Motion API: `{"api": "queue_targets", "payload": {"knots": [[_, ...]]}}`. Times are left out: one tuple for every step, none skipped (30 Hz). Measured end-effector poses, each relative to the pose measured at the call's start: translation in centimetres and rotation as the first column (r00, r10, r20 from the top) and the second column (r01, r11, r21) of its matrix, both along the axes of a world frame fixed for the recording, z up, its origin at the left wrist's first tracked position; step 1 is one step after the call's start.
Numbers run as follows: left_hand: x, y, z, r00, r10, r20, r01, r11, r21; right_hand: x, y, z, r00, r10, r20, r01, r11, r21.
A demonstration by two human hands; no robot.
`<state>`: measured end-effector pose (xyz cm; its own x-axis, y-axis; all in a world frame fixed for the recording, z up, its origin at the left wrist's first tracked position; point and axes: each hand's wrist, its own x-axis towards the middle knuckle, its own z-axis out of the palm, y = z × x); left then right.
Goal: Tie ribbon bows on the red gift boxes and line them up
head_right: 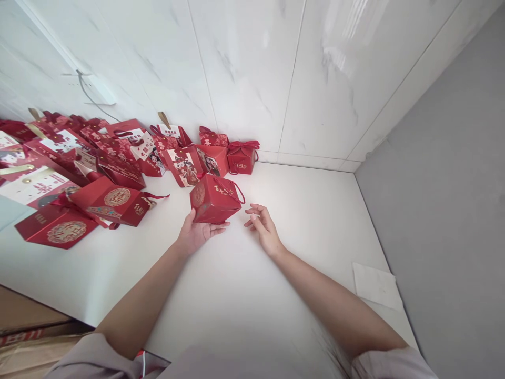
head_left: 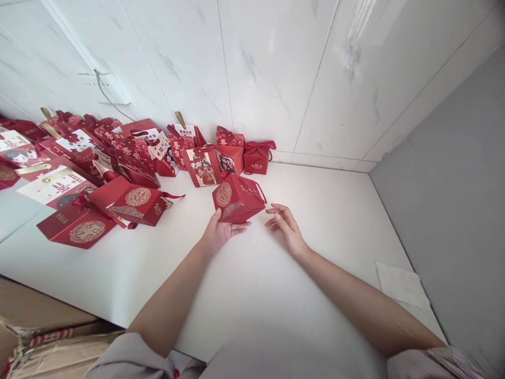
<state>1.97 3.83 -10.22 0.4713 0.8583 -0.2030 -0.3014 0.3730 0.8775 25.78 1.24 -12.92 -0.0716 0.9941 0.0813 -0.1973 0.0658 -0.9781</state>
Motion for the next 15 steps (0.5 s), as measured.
{"api": "queue_targets", "payload": {"knots": [[-0.1, -0.1, 0.2, 0.998, -0.007, -0.063, 0.012, 0.997, 0.083, 0.0, 0.0, -0.1, 1.000, 0.008, -0.021, -0.009, 1.000, -0.007], [-0.2, -0.2, 0.4, 0.990, -0.017, -0.139, 0.041, 0.984, 0.174, 0.0, 0.1, -0.2, 0.999, 0.015, -0.040, -0.016, 1.000, -0.017], [-0.5, -0.3, 0.8, 0.975, -0.025, -0.222, 0.083, 0.962, 0.260, 0.0, 0.2, -0.4, 0.998, 0.016, -0.053, -0.017, 1.000, -0.026], [-0.8, -0.4, 1.2, 0.952, -0.033, -0.304, 0.136, 0.935, 0.327, -0.1, 0.2, -0.5, 0.998, 0.015, -0.055, -0.017, 0.999, -0.033], [-1.1, -0.5, 1.7, 0.924, -0.047, -0.379, 0.196, 0.910, 0.365, -0.1, 0.3, -0.7, 0.999, 0.016, -0.047, -0.017, 0.999, -0.036], [-1.6, -0.5, 2.2, 0.894, -0.066, -0.443, 0.252, 0.892, 0.375, -0.2, 0.3, -0.8, 0.999, 0.017, -0.029, -0.018, 0.999, -0.031], [-2.0, -0.5, 2.6, 0.865, -0.085, -0.494, 0.297, 0.881, 0.369, -0.2, 0.4, -0.9, 1.000, 0.012, -0.008, -0.012, 1.000, -0.022], [-2.4, -0.5, 3.0, 0.842, -0.098, -0.531, 0.330, 0.872, 0.361, -0.2, 0.4, -0.9, 1.000, -0.003, 0.007, 0.003, 1.000, -0.013], [-2.8, -0.4, 3.3, 0.820, -0.108, -0.562, 0.358, 0.863, 0.356, -0.3, 0.4, -0.9, 1.000, -0.020, 0.012, 0.020, 1.000, -0.010], [-3.1, -0.4, 3.4, 0.803, -0.106, -0.587, 0.374, 0.856, 0.358, -0.3, 0.4, -0.8, 0.999, -0.036, 0.007, 0.037, 0.999, -0.013], [-3.3, -0.2, 3.5, 0.786, -0.089, -0.612, 0.379, 0.852, 0.363, -0.3, 0.4, -0.7, 0.999, -0.049, -0.005, 0.049, 0.999, -0.024], [-3.5, -0.1, 3.5, 0.766, -0.057, -0.640, 0.371, 0.852, 0.368, -0.3, 0.4, -0.5, 0.999, -0.050, -0.021, 0.049, 0.998, -0.041], [-3.5, 0.0, 3.5, 0.741, -0.018, -0.671, 0.357, 0.857, 0.371, -0.3, 0.4, -0.4, 0.999, -0.037, -0.038, 0.034, 0.998, -0.060], [-3.5, 0.1, 3.3, 0.714, 0.032, -0.699, 0.329, 0.866, 0.376, -0.3, 0.4, -0.1, 0.998, -0.015, -0.056, 0.011, 0.997, -0.078], [-3.5, 0.2, 3.2, 0.689, 0.089, -0.719, 0.290, 0.876, 0.386, -0.2, 0.5, 0.1, 0.997, 0.006, -0.075, -0.013, 0.995, -0.096]]}}
